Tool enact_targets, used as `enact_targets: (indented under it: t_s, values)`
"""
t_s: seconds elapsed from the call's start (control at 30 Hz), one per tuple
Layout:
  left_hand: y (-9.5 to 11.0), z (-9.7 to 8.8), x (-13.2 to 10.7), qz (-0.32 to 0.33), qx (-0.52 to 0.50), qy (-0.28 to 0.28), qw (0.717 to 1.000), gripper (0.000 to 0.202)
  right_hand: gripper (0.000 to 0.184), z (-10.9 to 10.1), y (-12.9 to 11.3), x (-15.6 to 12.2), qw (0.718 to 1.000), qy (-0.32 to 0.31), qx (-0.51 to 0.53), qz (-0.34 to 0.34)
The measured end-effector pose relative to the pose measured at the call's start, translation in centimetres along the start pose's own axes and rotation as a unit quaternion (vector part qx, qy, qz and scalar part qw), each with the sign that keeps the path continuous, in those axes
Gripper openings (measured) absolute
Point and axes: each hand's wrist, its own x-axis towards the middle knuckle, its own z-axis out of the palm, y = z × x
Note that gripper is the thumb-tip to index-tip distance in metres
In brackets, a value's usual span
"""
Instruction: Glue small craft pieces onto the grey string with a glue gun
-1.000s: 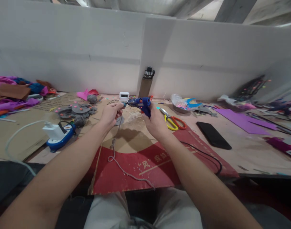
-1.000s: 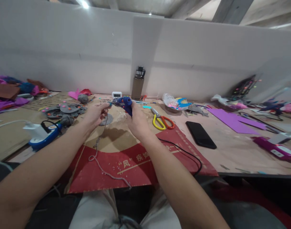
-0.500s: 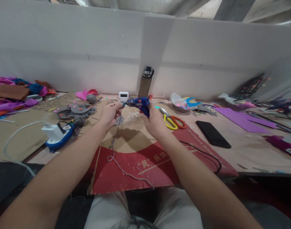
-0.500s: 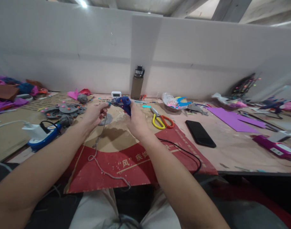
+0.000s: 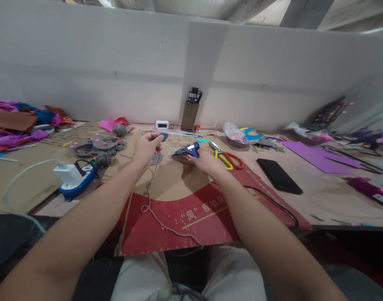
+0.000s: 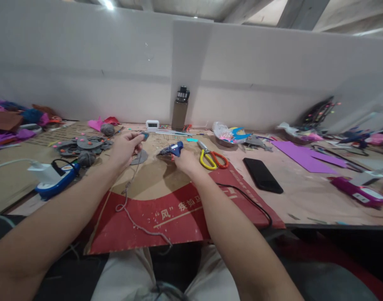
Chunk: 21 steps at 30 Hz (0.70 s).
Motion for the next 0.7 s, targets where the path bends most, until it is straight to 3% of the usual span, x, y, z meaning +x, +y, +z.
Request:
enact_targets:
  t_s: [0.1, 0.17, 0.23, 0.27, 0.37, 0.43, 0.5, 0.7]
  values:
    - [0.3, 0.2, -0.5, 0.074, 0.087, 0.000, 0.993, 0.014, 0.020, -0.2, 0.2, -0.2, 0.997, 0.043, -0.067, 0.003]
    - [0.6, 0.3, -0.9, 0.130, 0.163, 0.009, 0.978, 0.013, 0.019, -0.1, -0.3, -0.4, 0.994, 0.111, 0.001, -0.024]
    - [1.0, 0.5, -1.3, 0.190, 0.233, 0.020, 0.954, 0.010, 0.015, 0.4, -1.3, -0.6, 0.974, 0.144, 0.161, -0.067]
    - [1.2, 0.6, -1.4, 0.224, 0.258, 0.023, 0.940, 0.009, 0.014, 0.8, -1.9, -0.8, 0.952, 0.138, 0.259, -0.087]
    - [1.5, 1.0, -1.9, 0.300, 0.290, 0.025, 0.908, 0.005, 0.027, 1.9, -3.9, -1.3, 0.852, 0.056, 0.504, -0.133]
    - [1.5, 1.3, -2.1, 0.295, 0.285, 0.020, 0.912, 0.006, 0.034, 2.4, -4.8, -1.7, 0.799, 0.016, 0.585, -0.142]
    - [1.4, 1.5, -2.3, 0.257, 0.258, 0.009, 0.931, 0.008, 0.037, 2.5, -5.3, -1.9, 0.775, 0.005, 0.617, -0.136]
    - [1.2, 2.2, -2.8, 0.171, 0.189, -0.025, 0.967, 0.014, 0.030, 2.1, -5.1, -2.0, 0.791, 0.023, 0.604, -0.098]
